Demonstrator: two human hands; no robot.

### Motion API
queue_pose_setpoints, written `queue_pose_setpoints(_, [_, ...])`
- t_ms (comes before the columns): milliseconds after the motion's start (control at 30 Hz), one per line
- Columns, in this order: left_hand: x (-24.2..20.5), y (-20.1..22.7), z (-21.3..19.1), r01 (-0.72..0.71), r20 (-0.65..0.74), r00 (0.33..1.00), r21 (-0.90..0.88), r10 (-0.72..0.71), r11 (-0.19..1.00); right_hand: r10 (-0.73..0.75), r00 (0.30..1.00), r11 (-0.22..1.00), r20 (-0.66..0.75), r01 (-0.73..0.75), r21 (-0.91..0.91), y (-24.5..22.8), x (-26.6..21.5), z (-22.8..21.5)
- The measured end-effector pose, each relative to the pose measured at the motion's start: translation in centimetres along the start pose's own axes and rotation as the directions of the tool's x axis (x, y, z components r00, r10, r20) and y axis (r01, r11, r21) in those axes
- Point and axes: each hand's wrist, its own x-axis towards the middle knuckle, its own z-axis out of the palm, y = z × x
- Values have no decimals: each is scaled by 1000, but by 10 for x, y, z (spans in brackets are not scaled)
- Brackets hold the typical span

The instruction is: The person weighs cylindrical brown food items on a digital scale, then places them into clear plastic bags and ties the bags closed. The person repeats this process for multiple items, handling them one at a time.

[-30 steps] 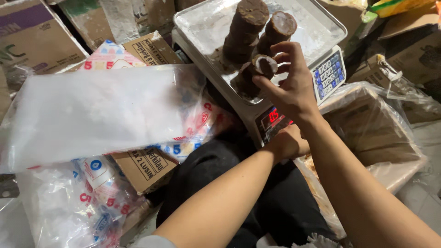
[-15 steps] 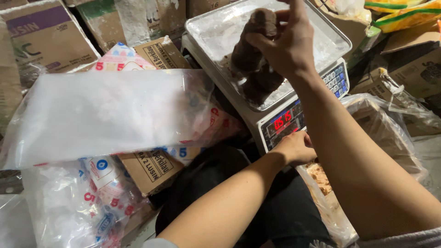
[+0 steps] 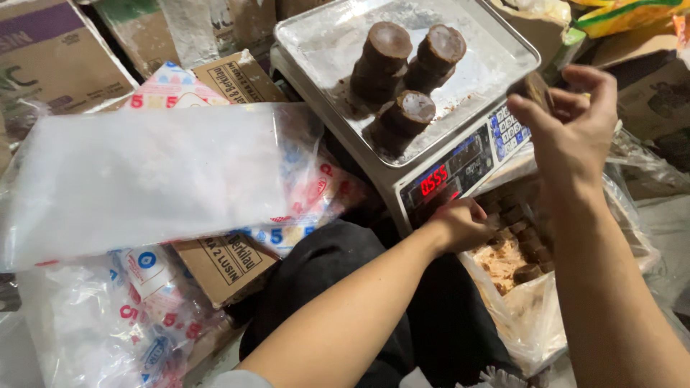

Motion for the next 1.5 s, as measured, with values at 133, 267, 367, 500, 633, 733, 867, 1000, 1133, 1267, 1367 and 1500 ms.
queue_pose_setpoints(133, [-9, 7, -4, 0, -19, 1000, 57, 1, 998, 124, 990, 992, -65, -126, -29, 24, -27, -20])
queue_pose_setpoints(267, [-15, 13, -9, -6, -32, 999, 8, 6, 1000, 206, 974, 975, -94, -212, -70, 42, -53, -35])
queue_pose_setpoints(367, [-19, 15, -10, 80, 20, 997, -65, -79, 995, 221, 970, 975, -100, -221, 19, 52, -64, -40])
queue_pose_setpoints(500, [-22, 15, -10, 34, -4, 999, -56, -34, 998, 254, 958, 966, -135, -259, -18, 63, -77, -45])
queue_pose_setpoints(633, [-24, 18, -11, 104, 30, 994, -98, -101, 990, 287, 950, 957, -127, -291, -14, 75, -82, -49])
queue_pose_setpoints(733, [-27, 19, -12, 108, 26, 994, -66, -107, 992, 293, 941, 909, -168, -329, -257, 89, -84, -58])
queue_pose_setpoints(867, [-30, 14, -11, 50, 14, 999, -84, -49, 995, 555, 817, 774, -153, -575, -263, 113, -95, -71])
queue_pose_setpoints(1000, [-34, 9, -10, -113, -39, 993, -18, 112, 993, 651, 753, 704, -95, -645, -297, 130, -121, -73])
queue_pose_setpoints(1133, [-49, 22, -5, -365, -112, 923, 39, 367, 930, 632, 773, 716, -53, -608, -343, 128, -137, -78])
queue_pose_setpoints(1267, [-94, 45, -13, -417, -170, 884, 136, 436, 899, 604, 797, 778, -9, -592, -212, 94, -136, -71])
queue_pose_setpoints(1367, [-129, 61, -31, -437, -352, 776, 299, 524, 848, 422, 904, 902, 76, -409, -137, 61, -129, -46])
queue_pose_setpoints(1500, [-170, 65, -72, -245, -671, 452, 540, 588, 805, 193, 954, 977, 230, -207, 40, 14, -123, -3])
